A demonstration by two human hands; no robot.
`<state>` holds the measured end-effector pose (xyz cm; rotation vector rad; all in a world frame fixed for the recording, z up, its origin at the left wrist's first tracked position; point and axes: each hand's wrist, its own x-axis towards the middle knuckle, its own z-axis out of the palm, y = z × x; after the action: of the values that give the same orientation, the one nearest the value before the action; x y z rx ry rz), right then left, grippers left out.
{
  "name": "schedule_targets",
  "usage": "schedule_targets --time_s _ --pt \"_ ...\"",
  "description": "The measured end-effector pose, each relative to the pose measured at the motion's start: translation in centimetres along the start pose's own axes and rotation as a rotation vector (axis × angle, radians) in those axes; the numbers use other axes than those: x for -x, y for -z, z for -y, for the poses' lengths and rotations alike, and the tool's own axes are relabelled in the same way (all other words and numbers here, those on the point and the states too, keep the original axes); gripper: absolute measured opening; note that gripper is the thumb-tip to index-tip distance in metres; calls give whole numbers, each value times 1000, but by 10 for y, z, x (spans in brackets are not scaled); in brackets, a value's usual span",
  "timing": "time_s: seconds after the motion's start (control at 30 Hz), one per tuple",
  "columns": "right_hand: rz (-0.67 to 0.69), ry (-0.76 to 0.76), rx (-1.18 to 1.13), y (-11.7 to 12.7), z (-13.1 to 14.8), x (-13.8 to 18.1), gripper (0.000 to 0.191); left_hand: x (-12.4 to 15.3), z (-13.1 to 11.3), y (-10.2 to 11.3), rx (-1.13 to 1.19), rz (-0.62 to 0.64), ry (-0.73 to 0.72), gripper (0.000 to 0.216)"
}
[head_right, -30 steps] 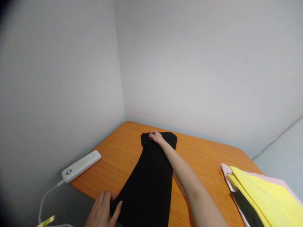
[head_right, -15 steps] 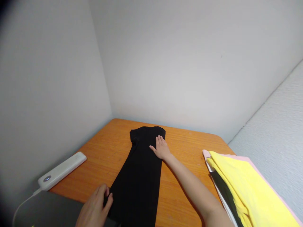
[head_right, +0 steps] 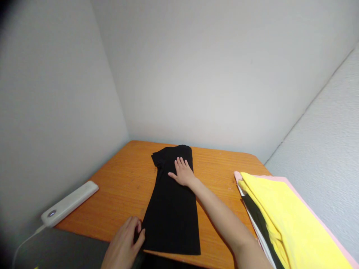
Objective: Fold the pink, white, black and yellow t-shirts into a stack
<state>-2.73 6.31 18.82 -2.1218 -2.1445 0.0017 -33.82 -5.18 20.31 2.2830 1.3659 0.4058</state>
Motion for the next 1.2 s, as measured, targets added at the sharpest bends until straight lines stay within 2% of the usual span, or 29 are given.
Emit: schedule_targets --time_s 0.2,0.3,0.4,0.5,0.63,0.8,0.9,1.0,1.2 --pt "-31 -33 -33 -15 18 28 93 7 2 -7 1 -25 -40 12" --pt "-39 -33 -41 -15 18 39 92 10 5 -12 -3 -59 -78 9" --pt "16 -22 -80 -10 17 42 92 11 6 -16 -16 -69 -100 10" --pt "60 -47 -135 1 15 31 93 9 5 -14 -29 -42 -111 11" --pt "-1 -94 -143 14 10 -5 88 3 2 -8 -32 9 -117 6" --pt "22 -157 -102 5 10 -43 69 -11 -8 3 -33 91 28 24" --pt "18 -179 -86 -8 13 -50 69 -33 -12 11 -81 21 84 31" --pt "1 -190 -67 -18 13 -51 71 -72 -11 21 -148 -89 90 35" --pt "-36 -175 -43 -25 9 -53 75 -195 1 31 -157 -143 173 34"
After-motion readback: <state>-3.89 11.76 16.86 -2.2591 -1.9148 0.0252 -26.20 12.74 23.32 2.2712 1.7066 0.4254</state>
